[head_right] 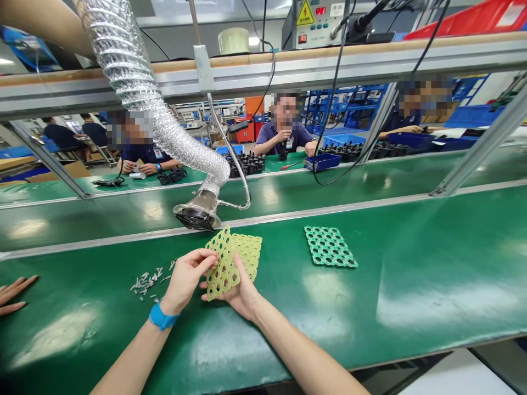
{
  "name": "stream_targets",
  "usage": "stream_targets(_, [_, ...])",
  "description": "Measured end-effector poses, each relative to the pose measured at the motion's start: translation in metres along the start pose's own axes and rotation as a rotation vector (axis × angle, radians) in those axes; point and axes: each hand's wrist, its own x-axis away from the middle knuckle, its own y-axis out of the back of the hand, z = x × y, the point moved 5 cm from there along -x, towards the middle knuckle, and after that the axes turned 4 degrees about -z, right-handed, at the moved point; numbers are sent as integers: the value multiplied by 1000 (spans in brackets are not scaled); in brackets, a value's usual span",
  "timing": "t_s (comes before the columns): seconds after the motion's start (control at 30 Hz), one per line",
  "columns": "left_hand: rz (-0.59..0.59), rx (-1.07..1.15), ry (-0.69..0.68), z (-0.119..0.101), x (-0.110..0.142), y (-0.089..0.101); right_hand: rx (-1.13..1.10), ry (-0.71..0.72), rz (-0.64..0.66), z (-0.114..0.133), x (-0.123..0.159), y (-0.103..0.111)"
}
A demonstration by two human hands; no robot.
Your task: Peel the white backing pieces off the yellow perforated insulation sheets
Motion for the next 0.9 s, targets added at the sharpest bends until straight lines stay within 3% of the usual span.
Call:
stream_targets(0.4, [-106,-198,-257,-1,9,-4,27,9,-13,-3,-3,6])
stream_targets(0.73, [-134,-250,-333,-8,13,0,30,-4,-4,-3,-2,4])
stream_targets(0.9, [-113,-158,-219,-2,11,-3,44,-17,-10,-6,-3,6])
